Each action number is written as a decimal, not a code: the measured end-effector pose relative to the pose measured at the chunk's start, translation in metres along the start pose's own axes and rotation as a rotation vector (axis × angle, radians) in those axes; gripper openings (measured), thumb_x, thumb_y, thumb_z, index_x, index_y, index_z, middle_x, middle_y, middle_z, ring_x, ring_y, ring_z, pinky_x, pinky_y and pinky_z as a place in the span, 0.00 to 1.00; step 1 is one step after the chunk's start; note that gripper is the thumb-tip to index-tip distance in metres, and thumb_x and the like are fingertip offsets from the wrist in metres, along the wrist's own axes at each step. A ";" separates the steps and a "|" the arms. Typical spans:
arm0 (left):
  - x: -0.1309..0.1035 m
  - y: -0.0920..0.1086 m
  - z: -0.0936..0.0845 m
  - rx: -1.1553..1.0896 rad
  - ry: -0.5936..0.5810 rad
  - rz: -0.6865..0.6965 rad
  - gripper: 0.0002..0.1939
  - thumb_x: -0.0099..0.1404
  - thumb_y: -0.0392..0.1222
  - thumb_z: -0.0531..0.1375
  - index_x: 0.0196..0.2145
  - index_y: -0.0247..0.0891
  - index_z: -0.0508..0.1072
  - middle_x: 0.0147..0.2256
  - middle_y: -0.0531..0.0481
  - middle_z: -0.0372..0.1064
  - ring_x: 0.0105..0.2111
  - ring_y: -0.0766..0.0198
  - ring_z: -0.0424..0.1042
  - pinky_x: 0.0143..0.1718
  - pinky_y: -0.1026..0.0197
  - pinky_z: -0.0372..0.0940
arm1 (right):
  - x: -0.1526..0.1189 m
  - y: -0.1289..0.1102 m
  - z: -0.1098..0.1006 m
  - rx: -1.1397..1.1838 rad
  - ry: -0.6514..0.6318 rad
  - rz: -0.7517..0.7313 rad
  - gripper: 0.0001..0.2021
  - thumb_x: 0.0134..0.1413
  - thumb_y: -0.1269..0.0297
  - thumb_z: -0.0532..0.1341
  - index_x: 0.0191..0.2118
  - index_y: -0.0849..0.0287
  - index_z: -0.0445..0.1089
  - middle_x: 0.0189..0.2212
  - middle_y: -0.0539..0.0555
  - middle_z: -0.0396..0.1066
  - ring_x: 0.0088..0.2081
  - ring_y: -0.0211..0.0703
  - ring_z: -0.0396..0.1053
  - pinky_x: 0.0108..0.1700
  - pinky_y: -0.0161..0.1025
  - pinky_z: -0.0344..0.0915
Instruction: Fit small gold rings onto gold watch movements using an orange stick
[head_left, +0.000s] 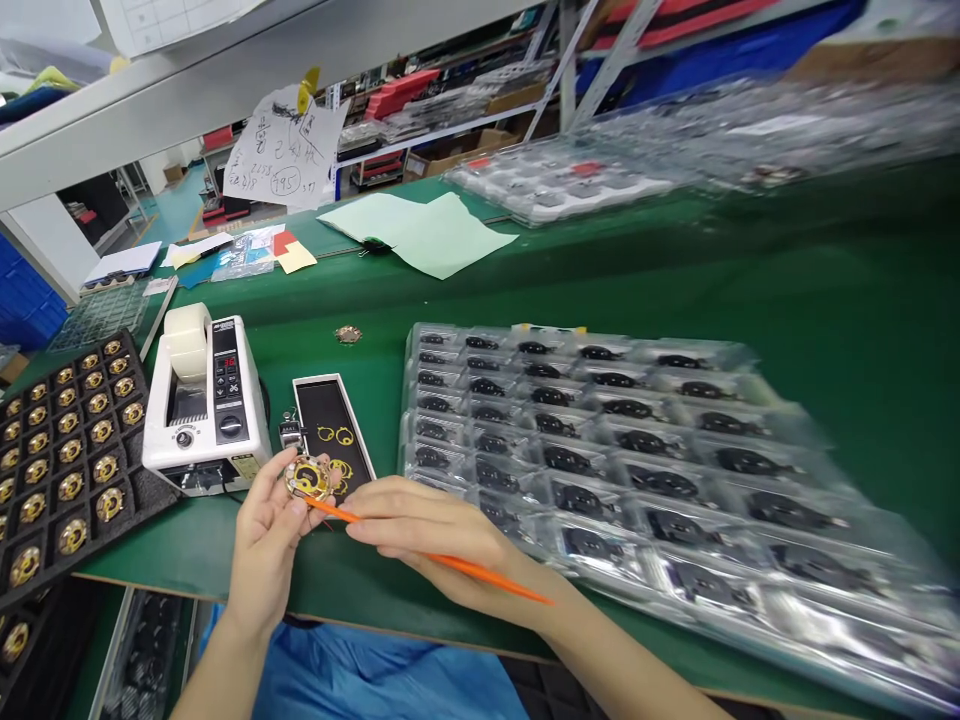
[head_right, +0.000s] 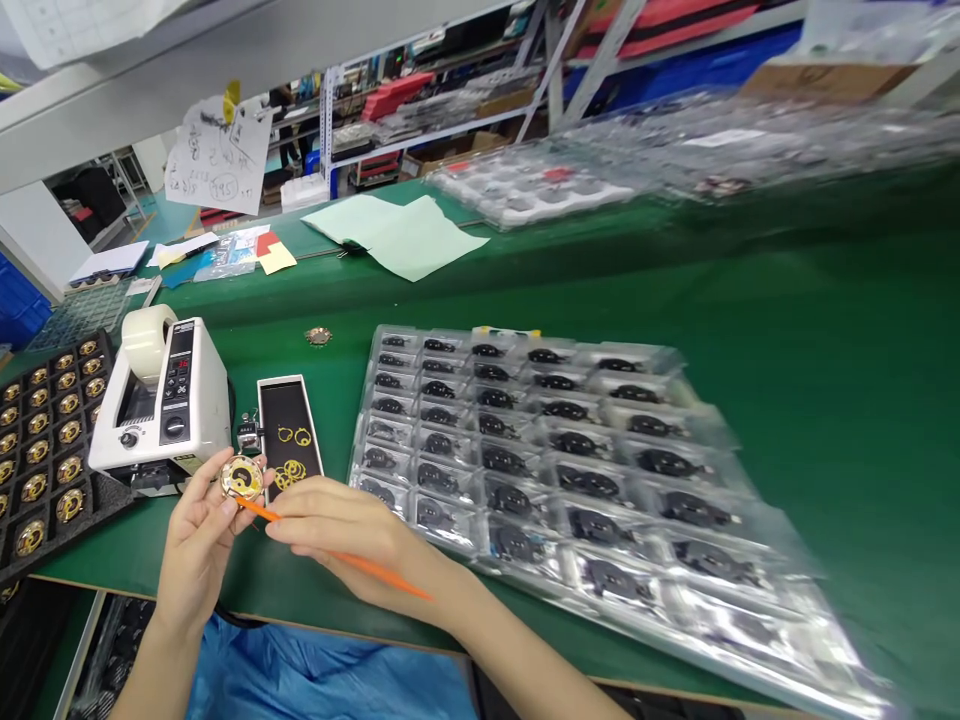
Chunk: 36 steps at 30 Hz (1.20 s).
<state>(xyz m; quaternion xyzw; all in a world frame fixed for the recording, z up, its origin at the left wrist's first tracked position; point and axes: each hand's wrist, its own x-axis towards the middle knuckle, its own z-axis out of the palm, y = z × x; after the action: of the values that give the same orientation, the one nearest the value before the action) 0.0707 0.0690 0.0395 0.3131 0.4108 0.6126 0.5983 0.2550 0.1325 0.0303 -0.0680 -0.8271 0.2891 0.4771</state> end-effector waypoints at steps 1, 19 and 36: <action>0.000 -0.001 0.000 0.004 0.002 0.000 0.23 0.61 0.42 0.66 0.54 0.41 0.71 0.52 0.40 0.74 0.55 0.45 0.71 0.52 0.50 0.69 | 0.000 -0.001 -0.002 0.001 0.004 0.002 0.13 0.66 0.71 0.55 0.49 0.56 0.74 0.39 0.59 0.79 0.44 0.42 0.76 0.44 0.40 0.75; 0.006 -0.013 0.011 0.041 0.092 0.014 0.24 0.58 0.44 0.68 0.52 0.40 0.72 0.54 0.42 0.73 0.55 0.49 0.71 0.52 0.53 0.69 | 0.004 0.009 0.023 -0.403 0.188 -0.100 0.14 0.62 0.75 0.58 0.49 0.57 0.74 0.39 0.57 0.80 0.40 0.45 0.78 0.41 0.42 0.78; 0.015 -0.013 0.009 0.033 0.150 -0.127 0.20 0.46 0.35 0.72 0.38 0.33 0.75 0.33 0.45 0.80 0.32 0.55 0.81 0.28 0.66 0.72 | 0.000 0.004 0.009 -0.157 0.532 0.280 0.11 0.60 0.75 0.58 0.39 0.54 0.76 0.30 0.52 0.78 0.32 0.41 0.76 0.33 0.36 0.74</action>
<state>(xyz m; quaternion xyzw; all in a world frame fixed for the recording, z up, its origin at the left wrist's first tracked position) 0.0834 0.0846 0.0309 0.2495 0.4837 0.5883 0.5980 0.2468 0.1323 0.0244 -0.2912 -0.6757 0.2595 0.6255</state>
